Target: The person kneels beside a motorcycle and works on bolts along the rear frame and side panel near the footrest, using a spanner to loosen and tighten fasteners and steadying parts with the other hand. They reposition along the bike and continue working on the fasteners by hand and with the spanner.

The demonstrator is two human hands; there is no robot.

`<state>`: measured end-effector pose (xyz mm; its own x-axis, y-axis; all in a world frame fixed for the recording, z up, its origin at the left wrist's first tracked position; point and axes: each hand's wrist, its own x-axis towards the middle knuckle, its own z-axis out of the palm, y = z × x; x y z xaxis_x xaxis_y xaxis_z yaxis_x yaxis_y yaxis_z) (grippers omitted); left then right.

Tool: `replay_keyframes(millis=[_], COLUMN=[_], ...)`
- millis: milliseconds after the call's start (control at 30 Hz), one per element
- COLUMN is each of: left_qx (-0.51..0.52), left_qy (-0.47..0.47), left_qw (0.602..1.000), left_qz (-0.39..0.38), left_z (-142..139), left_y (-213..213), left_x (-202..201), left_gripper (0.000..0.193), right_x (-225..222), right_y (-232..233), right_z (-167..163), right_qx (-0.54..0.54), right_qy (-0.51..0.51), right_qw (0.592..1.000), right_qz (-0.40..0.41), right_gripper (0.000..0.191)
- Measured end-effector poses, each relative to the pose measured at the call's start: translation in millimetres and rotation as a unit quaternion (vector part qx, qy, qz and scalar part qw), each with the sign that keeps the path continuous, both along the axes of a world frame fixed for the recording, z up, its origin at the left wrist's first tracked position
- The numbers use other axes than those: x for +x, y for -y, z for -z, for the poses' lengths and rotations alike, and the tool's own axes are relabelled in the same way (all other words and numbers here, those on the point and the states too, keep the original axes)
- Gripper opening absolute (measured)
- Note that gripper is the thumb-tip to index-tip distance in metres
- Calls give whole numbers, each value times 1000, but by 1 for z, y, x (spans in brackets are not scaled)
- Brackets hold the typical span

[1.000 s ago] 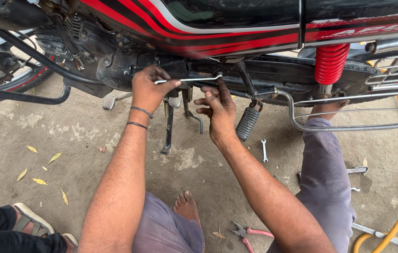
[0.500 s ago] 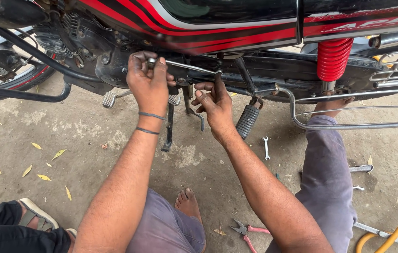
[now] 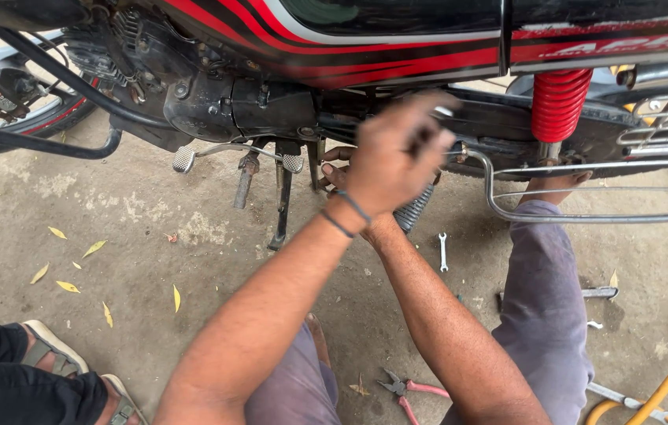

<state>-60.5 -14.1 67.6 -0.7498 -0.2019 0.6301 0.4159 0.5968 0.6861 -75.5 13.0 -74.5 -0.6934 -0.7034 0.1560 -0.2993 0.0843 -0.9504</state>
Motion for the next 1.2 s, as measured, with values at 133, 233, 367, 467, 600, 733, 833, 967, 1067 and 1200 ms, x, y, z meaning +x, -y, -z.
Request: replay_keyframes(millis=[133, 233, 367, 467, 600, 733, 833, 967, 1067, 1200], left_qx=[-94, -245, -324, -344, -249, 23, 126, 288, 356, 440], left_qy=[131, 245, 259, 243, 128, 138, 65, 86, 86, 63], left_qw=[984, 935, 910, 907, 960, 985, 978, 941, 918, 886], left_qz=[71, 80, 11, 7, -1, -101, -153, -158, -152, -130], left_z=[22, 54, 90, 76, 20, -10, 2, 40, 68, 76], left_y=[-31, -45, -61, -66, -44, 13, 70, 135, 159, 159], left_x=[-29, -41, -34, -29, 10, 57, 75, 84, 75, 55], left_gripper=[18, 11, 15, 17, 24, 12, 22, 16, 10, 7], right_x=[0, 2, 7, 16, 24, 19, 22, 25, 29, 26], right_y=[0, -1, 8, 14, 9, 1, 4, -1, -9, -14], right_z=[-8, -1, 24, 35, 33, 23, 13, -9, -29, -44], right_qx=[-159, -189, -204, -192, -203, -180, -178, -158, -97, -51], right_qy=[238, 266, 256, 109, 77, -51, 135, 56, 21, 52], right_qw=[958, 945, 945, 972, 966, 964, 963, 970, 981, 988], right_qz=[-19, -3, 24, 81, 143, 188, 150, 174, 167, 137], right_gripper=[98, 93, 70, 69, 68, 66, 84, 89, 94, 103])
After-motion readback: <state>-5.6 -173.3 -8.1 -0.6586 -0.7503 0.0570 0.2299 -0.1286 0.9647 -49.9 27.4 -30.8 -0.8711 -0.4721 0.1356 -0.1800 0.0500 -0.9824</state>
